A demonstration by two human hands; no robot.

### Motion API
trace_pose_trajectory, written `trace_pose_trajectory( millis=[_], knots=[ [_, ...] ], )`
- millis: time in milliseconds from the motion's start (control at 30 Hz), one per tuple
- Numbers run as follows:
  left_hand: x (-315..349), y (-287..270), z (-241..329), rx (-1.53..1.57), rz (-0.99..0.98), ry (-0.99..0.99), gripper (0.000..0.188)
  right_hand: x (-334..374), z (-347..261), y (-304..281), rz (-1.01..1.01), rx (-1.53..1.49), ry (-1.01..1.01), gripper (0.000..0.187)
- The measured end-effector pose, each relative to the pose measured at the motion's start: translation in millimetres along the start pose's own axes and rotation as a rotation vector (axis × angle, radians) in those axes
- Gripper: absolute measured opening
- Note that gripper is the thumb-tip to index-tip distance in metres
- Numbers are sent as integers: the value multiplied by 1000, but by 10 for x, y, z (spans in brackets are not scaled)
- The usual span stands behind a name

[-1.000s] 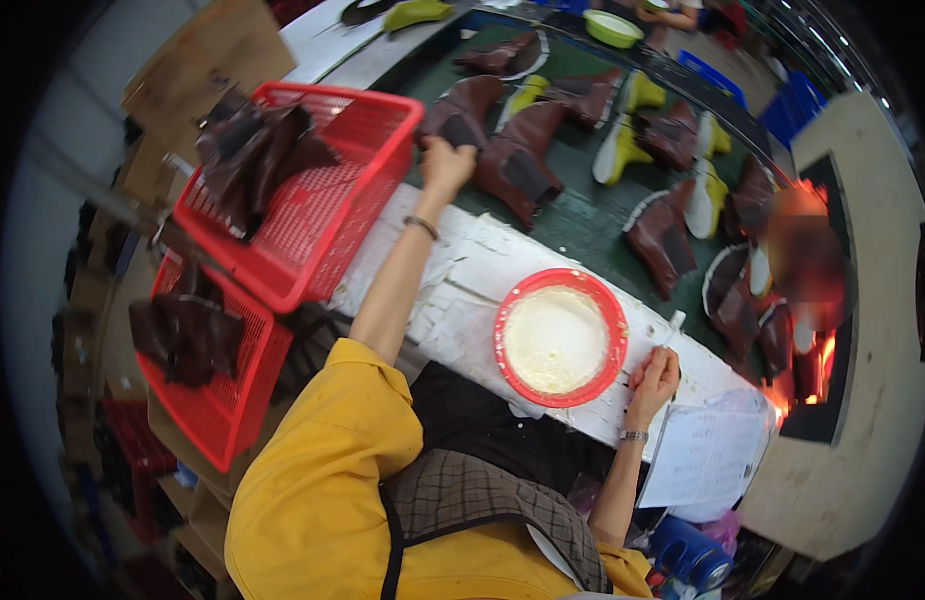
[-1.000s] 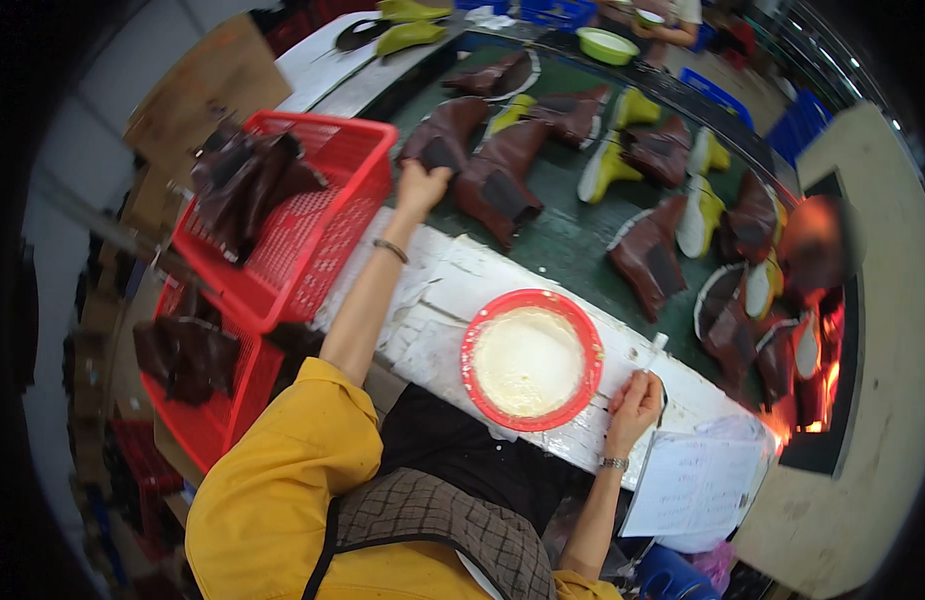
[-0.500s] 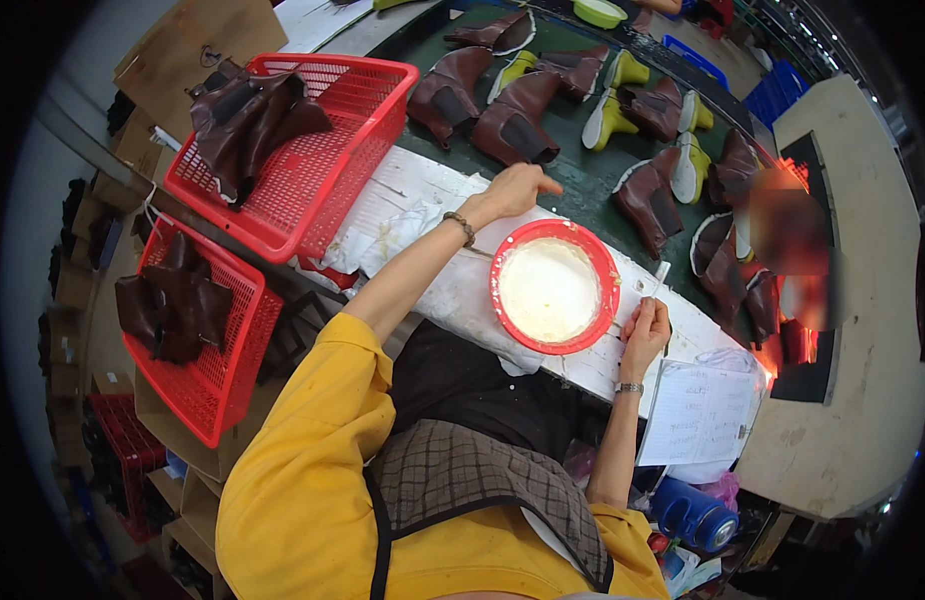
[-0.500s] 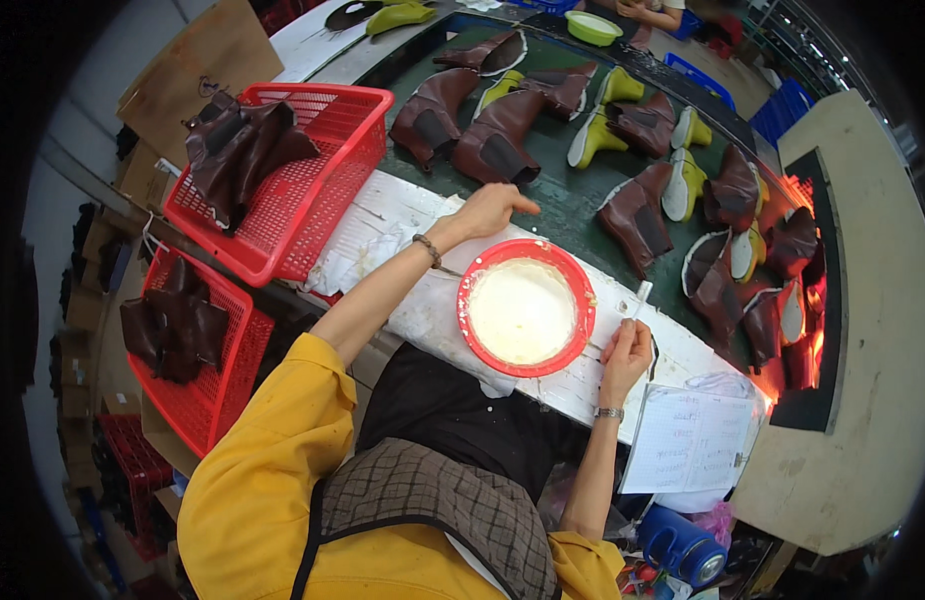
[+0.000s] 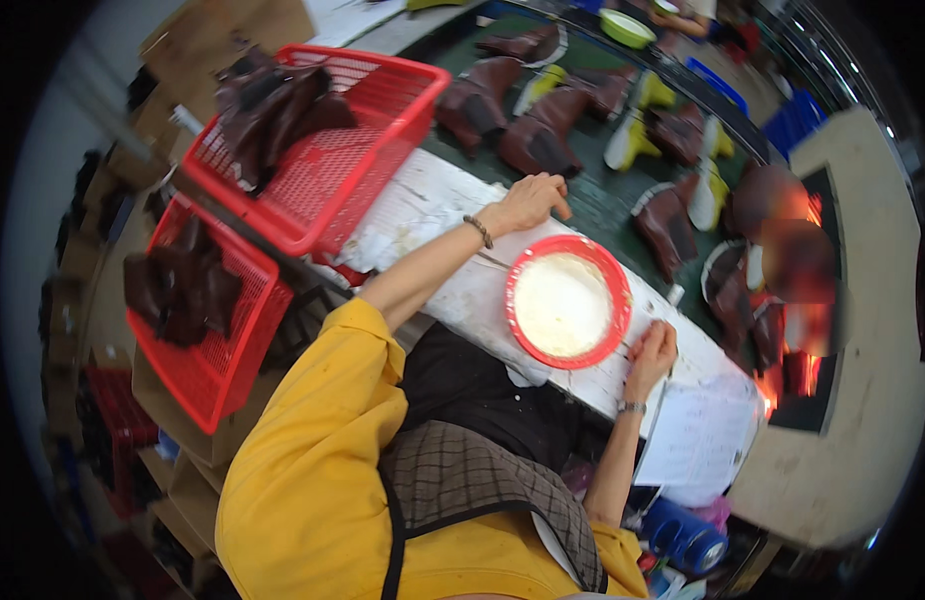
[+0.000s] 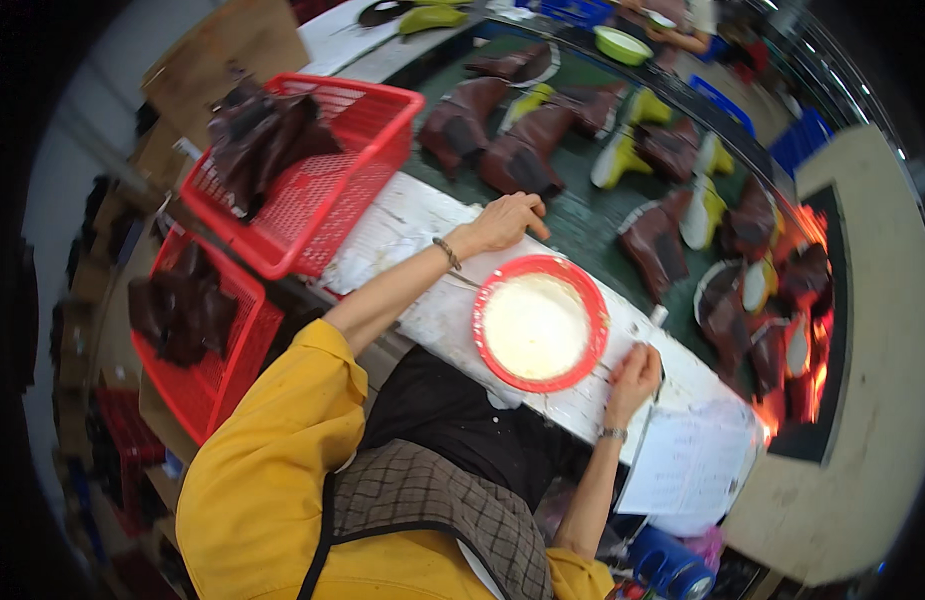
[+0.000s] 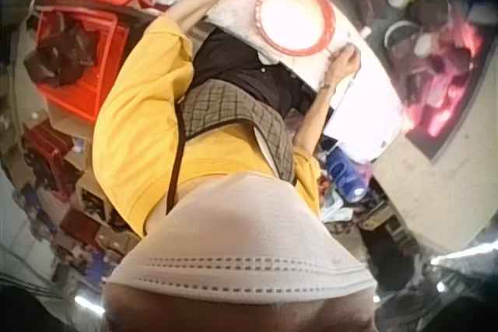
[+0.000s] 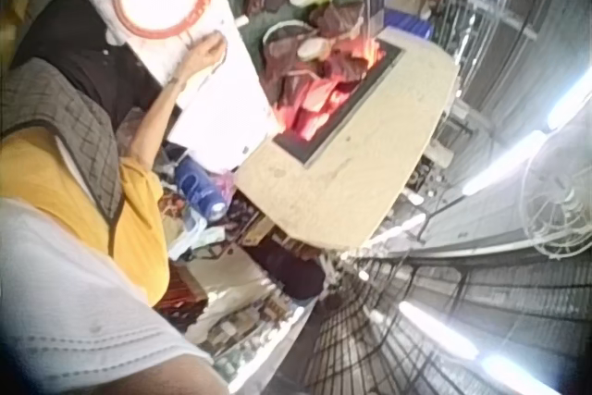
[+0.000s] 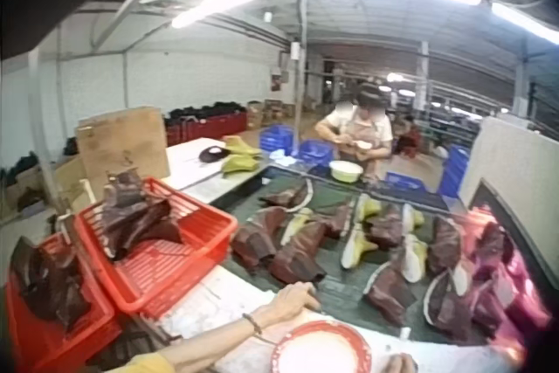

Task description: Applying adhesive to the inner edges of shoe uppers using a brush and a bowl of glue in a factory setting.

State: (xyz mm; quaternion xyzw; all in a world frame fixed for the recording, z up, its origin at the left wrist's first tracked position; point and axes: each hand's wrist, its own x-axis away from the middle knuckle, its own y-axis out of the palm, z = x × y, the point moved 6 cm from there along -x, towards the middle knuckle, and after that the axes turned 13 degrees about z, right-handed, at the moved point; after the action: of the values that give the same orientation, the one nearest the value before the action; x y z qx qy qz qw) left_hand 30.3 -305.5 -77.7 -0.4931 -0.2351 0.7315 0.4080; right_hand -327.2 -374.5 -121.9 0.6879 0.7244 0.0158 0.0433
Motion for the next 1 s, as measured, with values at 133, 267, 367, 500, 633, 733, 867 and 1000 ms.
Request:
trace_pose_trajectory(
  millis=[133, 267, 367, 500, 633, 733, 867, 1000],
  knots=[
    [505, -932, 0, -388, 518, -255, 25, 19, -56, -30, 24, -7, -20, 22],
    [1402, -1189, 142, -781, 45, -333, 29, 25, -97, 58, -5, 8, -10, 22],
    [1156, -1833, 454, -330, 155, -185, 36, 52, -108, -13, 18, 20, -10, 23],
    [867, -3592, -14, -699, 689, -193, 43, 56, -60, -77, 30, 49, -11, 22],
    [2094, -4599, -1727, -1097, 604, -1226, 110, 65, -114, 32, -1, 152, -65, 25],
    [2810, -4862, -2586, -467, 788, -1467, 59, 41, -104, 110, -46, 131, -66, 22],
    [1793, -4739, -2147, -202, 671, -562, 44, 6, -246, 35, -77, 36, 76, 23],
    [1035, -4610, -187, -329, 481, -490, 41, 206, -1085, 188, -168, 500, -378, 18]
  ],
)
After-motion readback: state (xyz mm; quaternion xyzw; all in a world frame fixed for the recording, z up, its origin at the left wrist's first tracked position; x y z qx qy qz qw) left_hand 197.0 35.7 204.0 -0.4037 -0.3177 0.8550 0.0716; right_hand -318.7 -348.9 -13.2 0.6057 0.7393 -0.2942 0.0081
